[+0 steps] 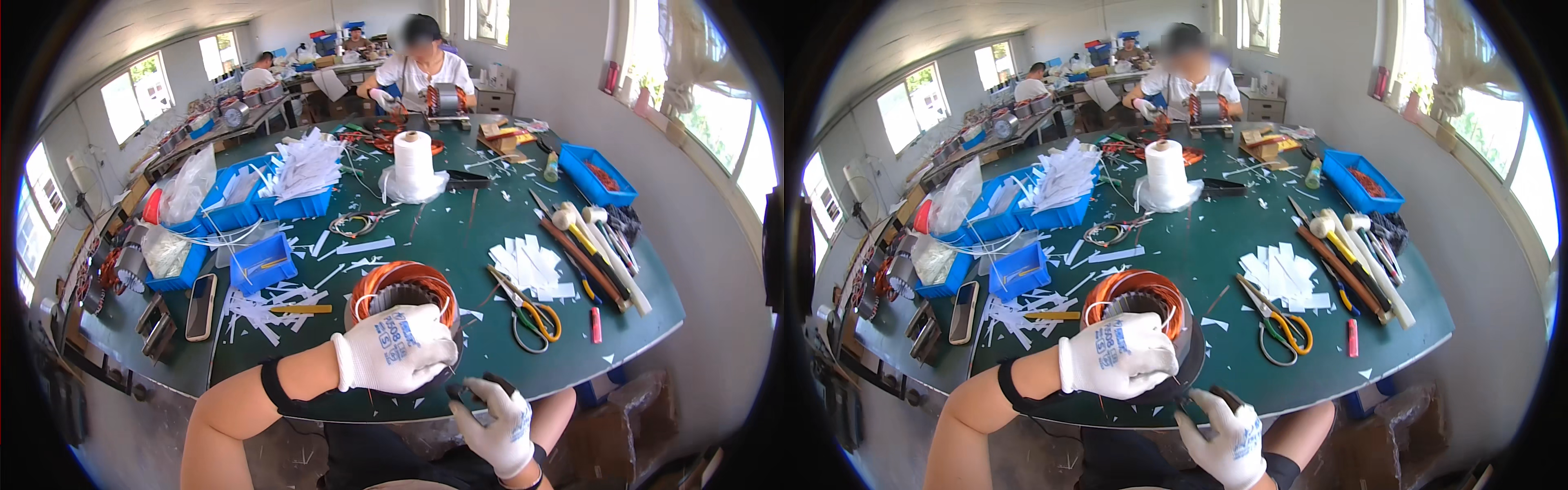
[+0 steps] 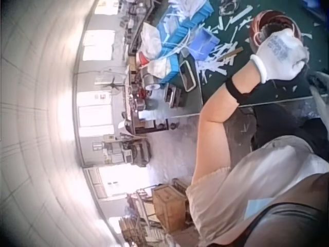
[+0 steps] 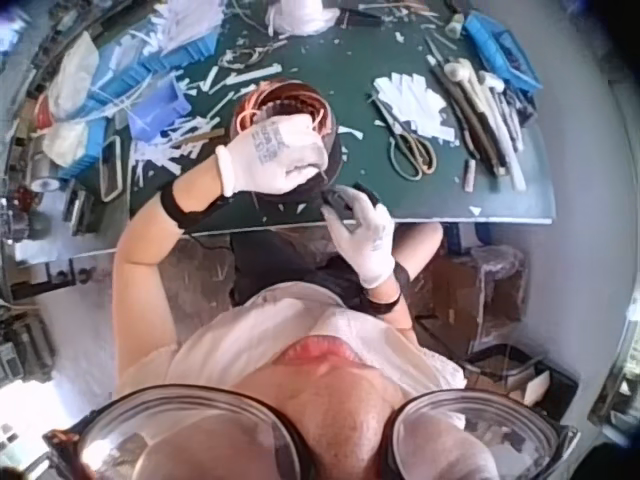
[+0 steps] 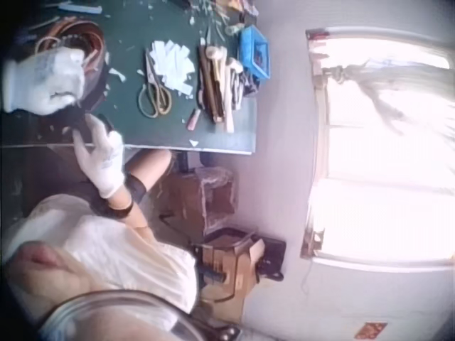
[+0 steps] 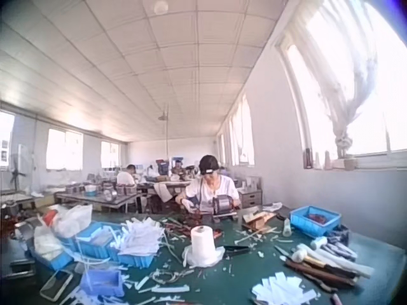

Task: Manually assembling and taping components of an electric motor stator at a factory workbench.

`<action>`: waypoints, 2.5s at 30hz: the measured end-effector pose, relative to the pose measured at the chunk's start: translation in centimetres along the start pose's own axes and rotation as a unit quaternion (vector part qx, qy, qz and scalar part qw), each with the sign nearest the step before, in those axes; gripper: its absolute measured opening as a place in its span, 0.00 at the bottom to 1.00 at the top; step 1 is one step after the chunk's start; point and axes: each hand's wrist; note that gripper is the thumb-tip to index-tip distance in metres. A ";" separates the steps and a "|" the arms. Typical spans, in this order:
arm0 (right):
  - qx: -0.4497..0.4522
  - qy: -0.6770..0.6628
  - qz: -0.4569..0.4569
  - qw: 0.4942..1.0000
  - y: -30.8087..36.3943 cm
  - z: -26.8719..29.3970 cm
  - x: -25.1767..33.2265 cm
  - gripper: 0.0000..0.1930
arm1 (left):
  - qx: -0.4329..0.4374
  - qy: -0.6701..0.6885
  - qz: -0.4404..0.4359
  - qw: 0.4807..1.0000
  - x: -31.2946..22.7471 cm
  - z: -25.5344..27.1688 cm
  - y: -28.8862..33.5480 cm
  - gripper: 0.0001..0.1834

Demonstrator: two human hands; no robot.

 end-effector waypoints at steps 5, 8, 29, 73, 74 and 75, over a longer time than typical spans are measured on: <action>-0.027 0.004 -0.015 1.000 -2.6 -1.8 1.2 0.22 | -0.032 -0.025 0.008 0.999 0.2 0.1 0.6 0.04; -0.023 0.024 0.001 0.999 0.1 -1.1 -0.3 0.21 | -0.021 -0.010 0.004 1.000 -0.3 -0.4 0.6 0.04; 0.031 -0.553 -0.338 0.761 -1.6 -0.7 -1.0 0.22 | -0.043 -0.023 -0.016 0.999 0.2 -0.8 0.2 0.04; -0.026 -0.045 -0.082 0.995 0.4 -1.5 -0.7 0.20 | -0.039 -0.035 0.015 0.999 -0.2 -1.0 0.6 0.04; -0.011 -0.033 -0.111 0.993 0.4 -1.3 -0.3 0.21 | -0.033 -0.020 0.025 0.999 -0.2 -1.1 0.4 0.04; -0.008 -0.045 -0.098 0.994 -0.7 -1.7 -0.4 0.21 | -0.019 -0.049 0.013 0.999 0.2 -0.6 0.4 0.04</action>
Point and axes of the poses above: each hand's wrist, its own y-axis away from the middle knuckle, its own z-axis out of the back of the hand, x = y × z, and after that the axes turned 15 degrees about -y, right-handed
